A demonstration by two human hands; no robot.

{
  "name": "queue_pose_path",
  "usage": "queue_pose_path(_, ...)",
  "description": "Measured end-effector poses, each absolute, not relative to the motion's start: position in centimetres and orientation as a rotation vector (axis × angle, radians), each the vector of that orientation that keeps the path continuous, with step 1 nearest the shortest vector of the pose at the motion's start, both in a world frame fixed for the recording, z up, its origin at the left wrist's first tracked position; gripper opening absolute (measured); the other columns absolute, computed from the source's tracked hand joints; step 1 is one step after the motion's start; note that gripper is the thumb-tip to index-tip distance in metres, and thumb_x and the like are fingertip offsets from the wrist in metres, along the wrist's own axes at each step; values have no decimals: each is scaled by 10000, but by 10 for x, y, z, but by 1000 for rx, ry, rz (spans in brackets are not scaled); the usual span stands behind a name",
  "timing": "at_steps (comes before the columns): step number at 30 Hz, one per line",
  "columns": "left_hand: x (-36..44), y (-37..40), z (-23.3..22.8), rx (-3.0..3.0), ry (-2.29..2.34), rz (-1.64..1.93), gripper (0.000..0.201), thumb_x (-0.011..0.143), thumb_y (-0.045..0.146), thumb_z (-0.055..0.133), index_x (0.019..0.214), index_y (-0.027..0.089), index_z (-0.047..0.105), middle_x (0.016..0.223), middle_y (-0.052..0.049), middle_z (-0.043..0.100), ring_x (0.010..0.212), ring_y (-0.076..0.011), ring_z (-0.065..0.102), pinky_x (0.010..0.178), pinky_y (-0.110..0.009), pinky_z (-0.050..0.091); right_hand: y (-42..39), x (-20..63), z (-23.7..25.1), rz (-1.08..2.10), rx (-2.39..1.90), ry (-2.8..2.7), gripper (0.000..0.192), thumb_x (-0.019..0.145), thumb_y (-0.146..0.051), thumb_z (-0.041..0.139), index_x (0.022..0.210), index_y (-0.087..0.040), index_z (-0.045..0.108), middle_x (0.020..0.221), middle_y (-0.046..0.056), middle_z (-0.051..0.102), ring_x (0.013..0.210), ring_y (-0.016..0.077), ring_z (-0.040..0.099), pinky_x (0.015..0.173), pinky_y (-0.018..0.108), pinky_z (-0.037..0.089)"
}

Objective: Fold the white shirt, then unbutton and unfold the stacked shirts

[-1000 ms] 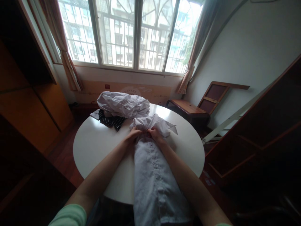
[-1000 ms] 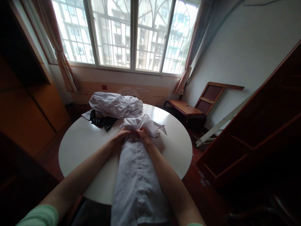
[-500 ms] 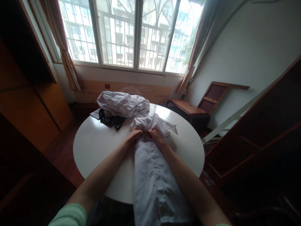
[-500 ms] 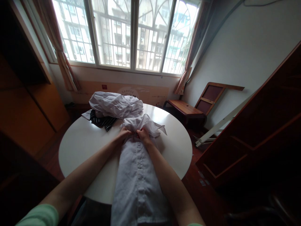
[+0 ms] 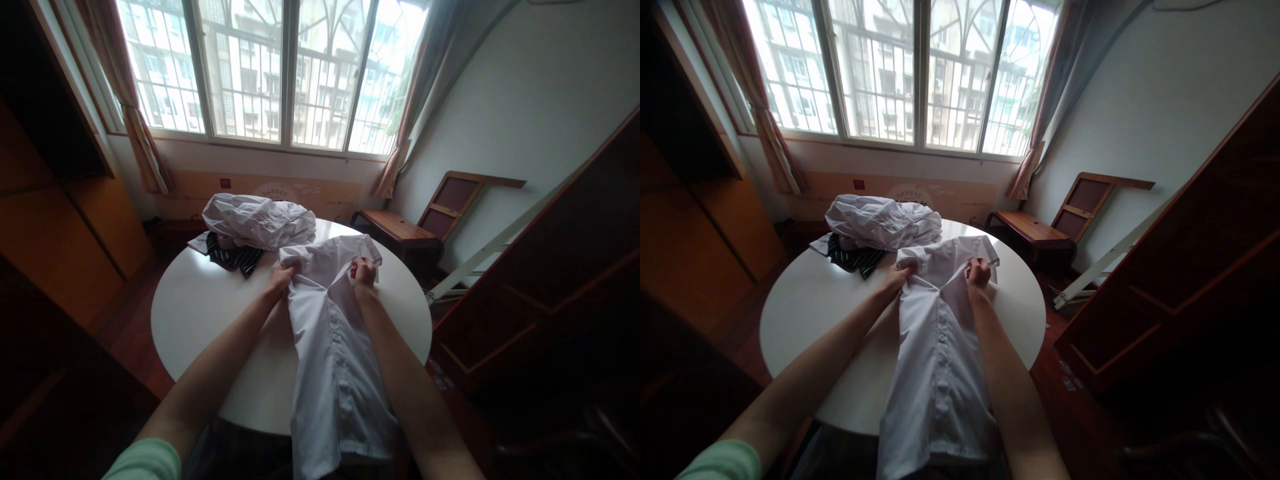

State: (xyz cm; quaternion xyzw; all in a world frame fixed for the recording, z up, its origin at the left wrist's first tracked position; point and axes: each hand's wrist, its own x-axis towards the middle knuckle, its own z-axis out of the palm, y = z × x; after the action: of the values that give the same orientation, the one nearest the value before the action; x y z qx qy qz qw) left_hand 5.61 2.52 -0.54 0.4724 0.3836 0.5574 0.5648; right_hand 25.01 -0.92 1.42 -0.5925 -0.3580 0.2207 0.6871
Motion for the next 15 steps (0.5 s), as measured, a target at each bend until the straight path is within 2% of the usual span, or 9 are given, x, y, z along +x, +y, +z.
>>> queue_pose_path(6,47,31,0,1159,1113,1458,164,534,215,713,637,143,607,616,-14,599,636,-167,567,588,-239,416,-12,243,20,473,-1311,-712,129,716,-235,422,593,-202,445,464,-48,397,404,102,371,399,234,317)
queue_pose_path(10,42,21,17,1148,1251,1691,240,606,133,639,825,177,552,839,-31,580,813,-159,548,732,-244,411,-12,236,20,463,-1295,-722,114,718,-258,431,638,-187,471,544,-23,459,480,116,423,471,247,366)
queue_pose_path(12,46,10,27,1302,1175,1789,280,632,104,604,886,194,531,927,-38,564,870,-153,534,800,-249,395,-11,235,19,450,-1288,-730,102,714,-265,436,665,-185,475,590,-15,482,526,118,442,510,244,382)
queue_pose_path(15,60,-11,35,1728,782,1494,292,644,110,596,920,191,546,879,-42,595,824,-166,560,783,-269,418,-9,235,15,444,-1268,-773,112,723,-286,417,721,-186,467,641,-10,500,579,120,466,554,237,405)
